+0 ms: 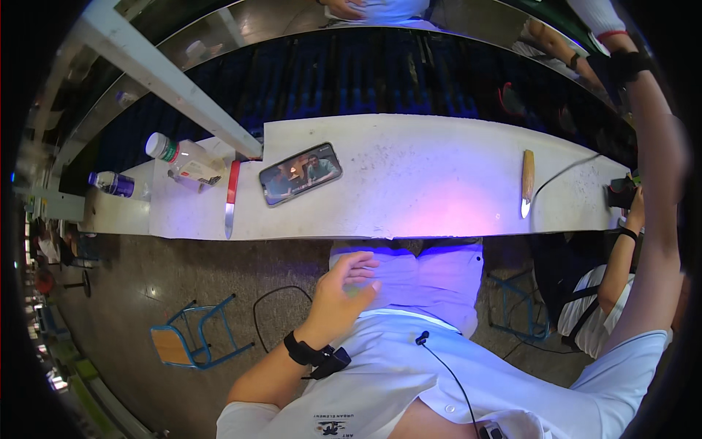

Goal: The person picks up a shoe and a sole, presses them together by hand, and wipes the edges with a gloved hand. They then place the shoe on a conveyor belt and repeat the process with another shoe.

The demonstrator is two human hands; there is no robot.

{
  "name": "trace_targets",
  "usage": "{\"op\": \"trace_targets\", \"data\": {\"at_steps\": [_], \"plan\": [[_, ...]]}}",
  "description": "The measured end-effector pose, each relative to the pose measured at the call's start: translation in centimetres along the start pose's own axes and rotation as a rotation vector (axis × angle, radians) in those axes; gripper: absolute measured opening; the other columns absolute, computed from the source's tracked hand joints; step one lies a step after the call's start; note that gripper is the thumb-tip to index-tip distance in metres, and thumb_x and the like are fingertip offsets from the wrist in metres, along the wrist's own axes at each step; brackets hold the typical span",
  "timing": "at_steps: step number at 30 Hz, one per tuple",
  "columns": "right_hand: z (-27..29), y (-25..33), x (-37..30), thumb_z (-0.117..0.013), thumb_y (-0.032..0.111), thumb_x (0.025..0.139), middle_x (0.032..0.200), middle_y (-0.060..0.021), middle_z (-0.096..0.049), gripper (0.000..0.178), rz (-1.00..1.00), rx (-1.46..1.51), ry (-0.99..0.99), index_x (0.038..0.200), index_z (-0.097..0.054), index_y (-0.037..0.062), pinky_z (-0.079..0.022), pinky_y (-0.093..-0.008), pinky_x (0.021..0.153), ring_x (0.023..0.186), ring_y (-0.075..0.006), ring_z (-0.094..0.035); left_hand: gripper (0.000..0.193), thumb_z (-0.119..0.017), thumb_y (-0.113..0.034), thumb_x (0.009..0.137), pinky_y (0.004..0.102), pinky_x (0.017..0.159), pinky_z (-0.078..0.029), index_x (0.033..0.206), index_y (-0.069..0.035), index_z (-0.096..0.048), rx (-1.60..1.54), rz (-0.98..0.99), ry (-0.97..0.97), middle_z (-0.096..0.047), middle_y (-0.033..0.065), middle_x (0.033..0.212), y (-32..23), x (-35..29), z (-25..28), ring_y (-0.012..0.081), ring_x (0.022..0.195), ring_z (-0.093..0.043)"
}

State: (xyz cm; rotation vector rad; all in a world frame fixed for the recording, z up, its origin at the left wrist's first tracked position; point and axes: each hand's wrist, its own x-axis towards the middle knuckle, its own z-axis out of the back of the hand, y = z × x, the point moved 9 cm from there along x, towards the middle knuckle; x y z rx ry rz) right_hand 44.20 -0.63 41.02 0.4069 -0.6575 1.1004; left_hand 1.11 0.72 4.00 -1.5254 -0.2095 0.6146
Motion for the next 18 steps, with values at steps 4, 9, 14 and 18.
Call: {"op": "trace_targets", "data": {"at_steps": [4,9,14,18], "plan": [[-5.9,-2.8,-4.9,-0.065,0.038,0.099,0.102,-0.0203,-0.074,0.031,0.445,-0.684,0.362,0.117,-0.070,0.0127,-0.055,-0.0513,0.095,0.099,-0.0394,-0.073,0.049,-0.075,-0.002,0.093,0.0353,0.102,-0.055,0.137,0.003,-0.056,0.082,-0.056,0.071,-0.070,0.0150,0.128,-0.3,3.7,-0.9,0.0196,0.112,-0.069],[-8.4,-13.2,-6.0,-0.059,0.044,0.099,0.126,-0.0167,-0.069,0.038,0.090,-0.500,0.520,0.128,-0.067,0.0206,-0.050,-0.0561,0.105,0.120,-0.0398,-0.066,0.042,-0.074,-0.005,0.092,0.0349,0.097,-0.056,0.132,0.001,-0.061,0.275,-0.379,0.160,-0.072,0.0136,0.122,-7.0,13.4,-5.9,0.0219,0.107,-0.071],[-5.2,-18.2,-6.2,-0.053,0.054,0.100,0.127,-0.0185,-0.073,0.052,-0.421,-0.306,0.257,0.120,-0.077,0.0131,-0.051,-0.0507,0.103,0.119,-0.0406,-0.067,0.055,-0.075,-0.011,0.092,0.0405,0.103,-0.054,0.141,0.000,-0.054,0.416,-0.626,0.162,-0.066,0.0183,0.135,-11.1,26.5,-13.0,0.0297,0.119,-0.067],[-4.3,-18.0,-6.2,-0.053,0.052,0.101,0.122,-0.0202,-0.074,0.051,-0.455,-0.292,0.193,0.115,-0.077,0.0094,-0.052,-0.0504,0.100,0.115,-0.0407,-0.068,0.072,-0.081,-0.032,0.092,0.0415,0.110,-0.048,0.150,0.002,-0.052,0.251,-0.076,-0.145,-0.064,0.0232,0.142,-7.1,41.7,-17.8,0.0343,0.135,-0.060]]}}
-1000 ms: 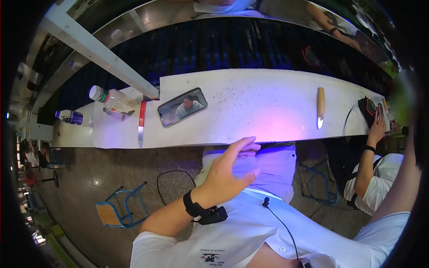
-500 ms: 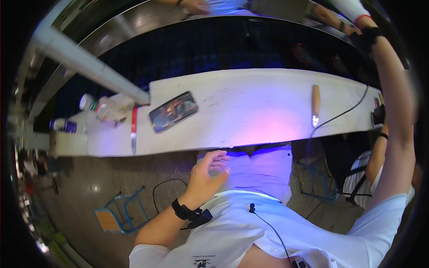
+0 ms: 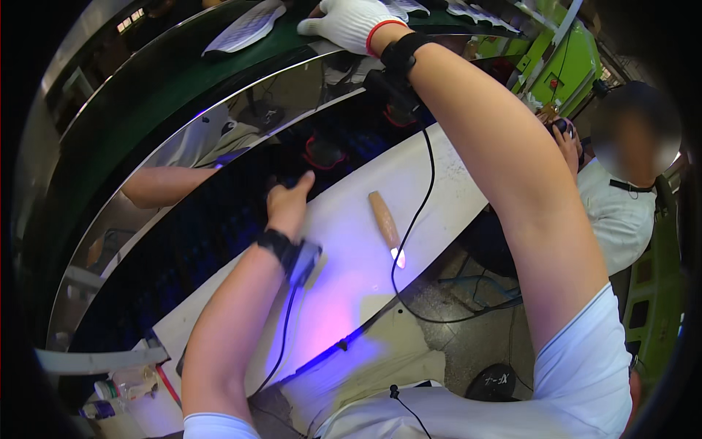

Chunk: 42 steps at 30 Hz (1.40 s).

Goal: The person picks up a shoe and a sole, presses them together by hand, and wipes the edges with a gloved hand. They then place the shoe on a conveyor belt and repeat the process with another shoe.

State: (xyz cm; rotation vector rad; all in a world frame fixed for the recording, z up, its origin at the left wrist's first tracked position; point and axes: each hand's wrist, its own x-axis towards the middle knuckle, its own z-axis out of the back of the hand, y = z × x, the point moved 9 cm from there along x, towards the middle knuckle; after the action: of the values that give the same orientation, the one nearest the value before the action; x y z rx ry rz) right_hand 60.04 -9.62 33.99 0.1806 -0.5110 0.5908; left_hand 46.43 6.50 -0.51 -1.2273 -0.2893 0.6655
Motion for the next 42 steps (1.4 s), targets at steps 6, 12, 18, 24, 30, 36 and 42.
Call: {"op": "trace_targets", "data": {"at_steps": [6,12,18,24,30,36,42], "plan": [[-0.6,-0.3,0.4,-0.054,0.049,0.102,0.114,-0.0229,-0.075,0.052,0.038,0.094,-0.061,0.107,-0.078,0.0039,-0.053,-0.0499,0.096,0.109,-0.0409,-0.070,0.064,-0.061,-0.055,0.102,0.0493,0.095,-0.057,0.140,-0.004,-0.059,0.369,0.093,0.156,-0.068,0.0202,0.137,0.2,10.9,-13.3,0.0368,0.118,-0.069],[-0.1,1.6,-0.1,-0.051,0.045,0.105,0.110,-0.0229,-0.075,0.051,0.271,-0.046,-0.163,0.108,-0.076,0.0014,-0.053,-0.0496,0.097,0.107,-0.0408,-0.071,0.047,-0.063,-0.042,0.097,0.0450,0.077,-0.058,0.123,-0.003,-0.065,-0.133,0.389,0.164,-0.072,0.0147,0.111,2.9,8.4,-12.4,0.0276,0.093,-0.074],[-1.3,-0.5,0.7,-0.049,0.043,0.105,0.114,-0.0229,-0.074,0.047,0.095,-0.032,0.013,0.113,-0.076,0.0044,-0.052,-0.0489,0.099,0.110,-0.0412,-0.069,0.030,-0.069,-0.012,0.094,0.0480,0.098,-0.061,0.119,0.000,-0.061,-1.168,0.587,0.294,-0.073,0.0173,0.115,-0.2,-3.5,-0.1,0.0329,0.108,-0.072],[-1.8,11.4,0.0,-0.059,0.038,0.104,0.109,-0.0227,-0.074,0.038,0.492,0.072,0.078,0.112,-0.075,0.0041,-0.054,-0.0472,0.094,0.103,-0.0395,-0.071,0.046,-0.064,-0.026,0.107,0.0429,0.099,-0.062,0.142,0.002,-0.056,-1.144,0.631,0.638,-0.071,0.0188,0.129,4.7,-24.2,12.1,0.0294,0.111,-0.075],[-0.1,16.8,-1.3,-0.065,0.030,0.098,0.093,-0.0152,-0.078,0.028,0.413,0.226,-0.007,0.104,-0.080,0.0076,-0.057,-0.0418,0.088,0.094,-0.0333,-0.074,0.072,-0.082,-0.027,0.093,0.0413,0.118,-0.044,0.151,0.002,-0.052,0.233,-0.034,-0.011,-0.058,0.0198,0.152,3.7,-28.4,21.2,0.0312,0.139,-0.057],[5.5,15.8,-8.3,-0.067,0.018,0.092,0.101,-0.0176,-0.075,0.031,0.443,0.380,-0.396,0.120,-0.078,0.0098,-0.058,-0.0433,0.089,0.099,-0.0332,-0.072,0.075,-0.080,-0.013,0.085,0.0507,0.121,-0.039,0.155,-0.008,-0.050,0.739,-0.458,-0.011,-0.046,0.0236,0.159,2.5,-31.1,18.9,0.0461,0.146,-0.044],[14.5,8.2,-25.8,-0.063,0.000,0.103,0.121,-0.0159,-0.072,0.027,0.530,0.591,-0.409,0.130,-0.066,-0.0041,-0.057,-0.0333,0.095,0.107,-0.0228,-0.071,0.049,-0.079,-0.021,0.087,0.0509,0.106,-0.050,0.128,0.001,-0.062,0.728,-0.582,0.135,-0.063,0.0252,0.135,-1.9,-27.3,15.7,0.0439,0.124,-0.061]]}}
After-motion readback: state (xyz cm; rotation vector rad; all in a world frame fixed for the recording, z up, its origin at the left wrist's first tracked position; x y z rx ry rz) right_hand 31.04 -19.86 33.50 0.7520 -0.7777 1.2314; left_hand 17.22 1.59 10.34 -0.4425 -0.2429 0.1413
